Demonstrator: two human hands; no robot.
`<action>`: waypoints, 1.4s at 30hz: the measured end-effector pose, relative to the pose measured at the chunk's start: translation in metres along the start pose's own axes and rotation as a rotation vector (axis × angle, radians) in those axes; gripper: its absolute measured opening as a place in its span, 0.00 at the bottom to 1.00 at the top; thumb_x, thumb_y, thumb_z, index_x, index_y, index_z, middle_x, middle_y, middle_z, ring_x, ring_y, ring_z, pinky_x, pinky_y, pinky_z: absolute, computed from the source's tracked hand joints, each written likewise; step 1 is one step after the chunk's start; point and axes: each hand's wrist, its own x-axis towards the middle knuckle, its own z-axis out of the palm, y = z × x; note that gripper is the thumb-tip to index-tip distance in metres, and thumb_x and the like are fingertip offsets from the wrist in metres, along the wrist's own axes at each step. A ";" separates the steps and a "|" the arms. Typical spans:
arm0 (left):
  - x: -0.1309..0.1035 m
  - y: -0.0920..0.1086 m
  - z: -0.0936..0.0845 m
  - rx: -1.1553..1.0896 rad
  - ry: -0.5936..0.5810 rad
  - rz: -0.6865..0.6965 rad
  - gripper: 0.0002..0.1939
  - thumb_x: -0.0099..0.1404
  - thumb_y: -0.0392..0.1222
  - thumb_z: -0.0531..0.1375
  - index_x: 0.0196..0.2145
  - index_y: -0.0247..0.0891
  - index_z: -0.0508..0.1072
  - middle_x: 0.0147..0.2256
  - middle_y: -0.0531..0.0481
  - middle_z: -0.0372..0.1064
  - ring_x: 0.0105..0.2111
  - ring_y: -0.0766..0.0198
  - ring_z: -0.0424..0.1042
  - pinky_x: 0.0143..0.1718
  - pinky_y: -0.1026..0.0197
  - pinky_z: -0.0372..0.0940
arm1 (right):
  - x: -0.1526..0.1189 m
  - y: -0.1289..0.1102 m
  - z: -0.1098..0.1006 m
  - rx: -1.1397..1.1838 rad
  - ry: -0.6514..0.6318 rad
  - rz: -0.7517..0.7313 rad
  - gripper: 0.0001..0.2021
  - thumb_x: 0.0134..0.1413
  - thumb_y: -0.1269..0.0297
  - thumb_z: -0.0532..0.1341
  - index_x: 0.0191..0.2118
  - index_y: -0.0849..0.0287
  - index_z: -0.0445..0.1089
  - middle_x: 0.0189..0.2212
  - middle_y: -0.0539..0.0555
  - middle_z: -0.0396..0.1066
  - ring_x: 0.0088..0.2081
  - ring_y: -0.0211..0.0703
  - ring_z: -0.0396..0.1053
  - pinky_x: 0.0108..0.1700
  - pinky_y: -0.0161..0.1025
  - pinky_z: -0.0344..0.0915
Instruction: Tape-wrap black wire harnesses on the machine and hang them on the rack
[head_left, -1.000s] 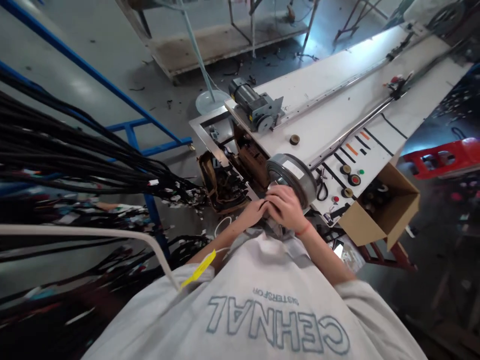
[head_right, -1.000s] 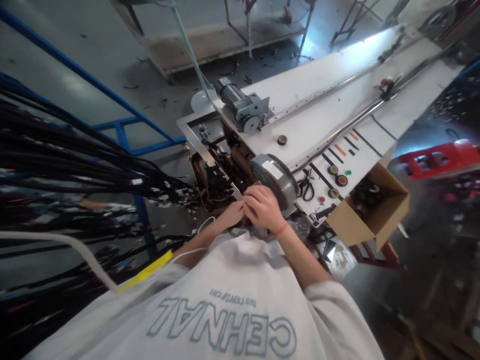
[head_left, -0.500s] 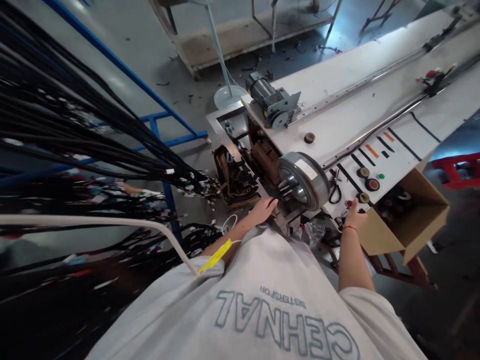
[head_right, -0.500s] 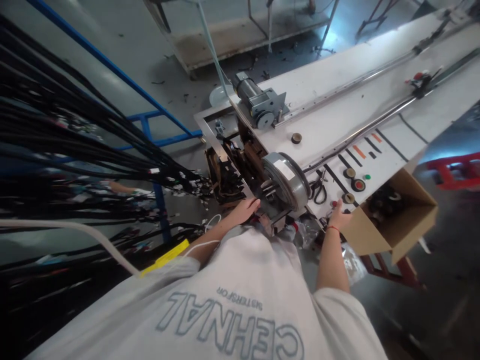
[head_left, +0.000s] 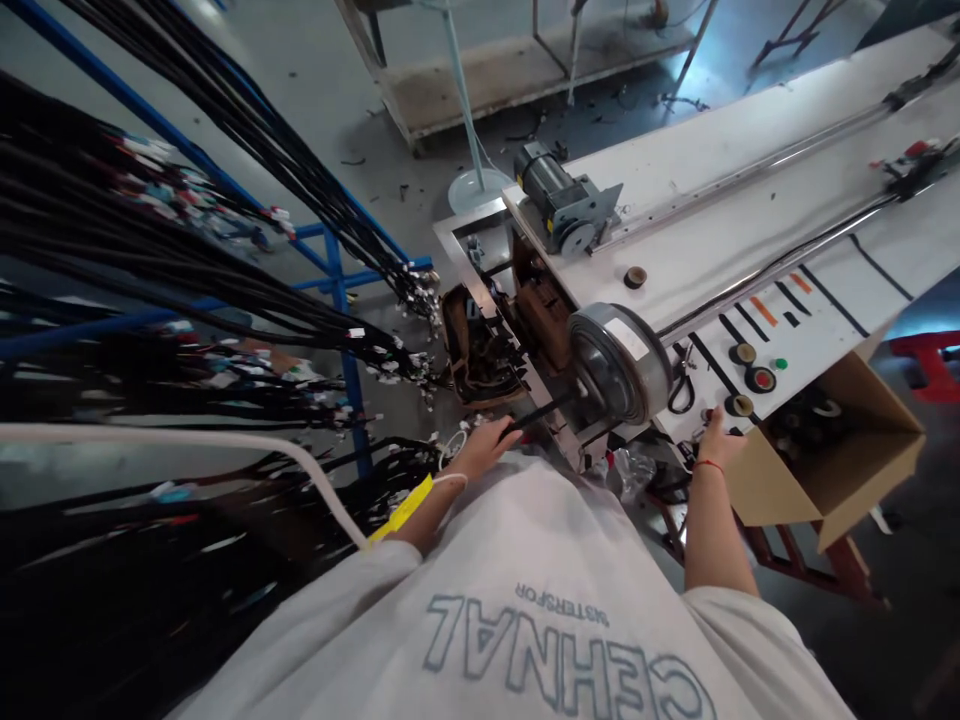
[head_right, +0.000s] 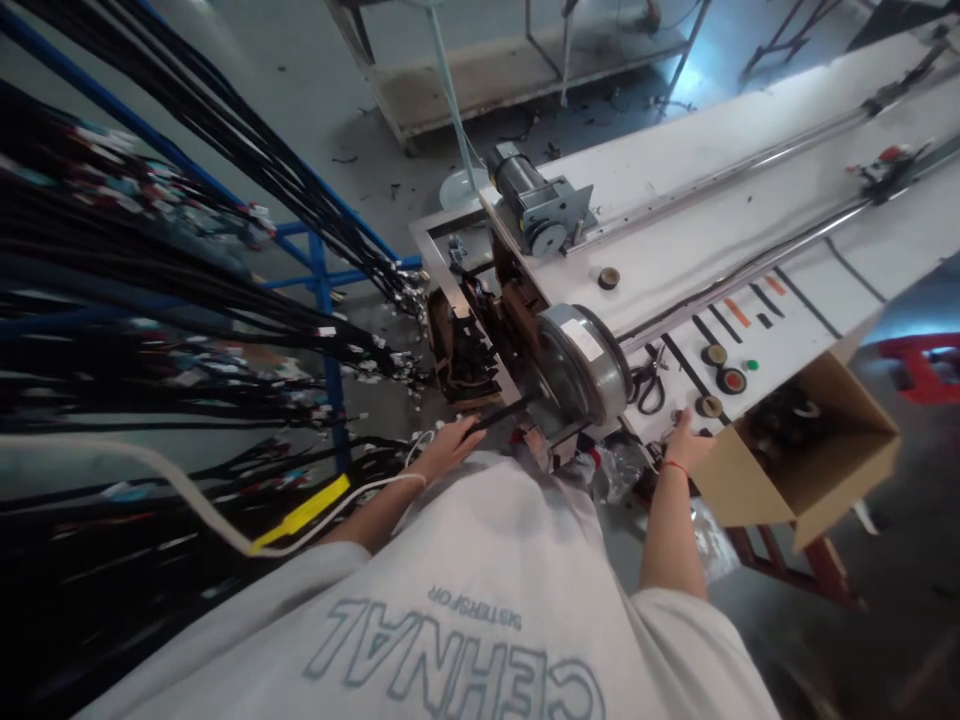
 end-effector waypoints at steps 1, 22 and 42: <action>0.001 0.005 -0.001 0.007 0.007 0.010 0.15 0.71 0.51 0.49 0.39 0.39 0.69 0.33 0.45 0.72 0.36 0.56 0.72 0.39 0.59 0.63 | -0.001 -0.001 -0.001 0.015 0.002 -0.006 0.36 0.54 0.42 0.61 0.55 0.72 0.61 0.54 0.76 0.64 0.58 0.65 0.63 0.60 0.52 0.60; 0.063 0.073 0.002 -0.310 0.004 0.070 0.25 0.72 0.53 0.41 0.27 0.36 0.66 0.24 0.52 0.64 0.28 0.64 0.64 0.34 0.63 0.60 | 0.003 0.006 0.005 -0.012 0.042 -0.022 0.35 0.56 0.36 0.55 0.51 0.67 0.62 0.51 0.75 0.67 0.55 0.65 0.66 0.57 0.56 0.62; 0.003 0.014 -0.017 0.148 -0.012 -0.064 0.14 0.72 0.48 0.48 0.37 0.39 0.68 0.34 0.43 0.73 0.37 0.55 0.74 0.39 0.60 0.62 | 0.009 0.011 0.007 0.037 -0.005 -0.045 0.35 0.54 0.42 0.62 0.54 0.69 0.59 0.54 0.73 0.65 0.57 0.59 0.64 0.58 0.47 0.61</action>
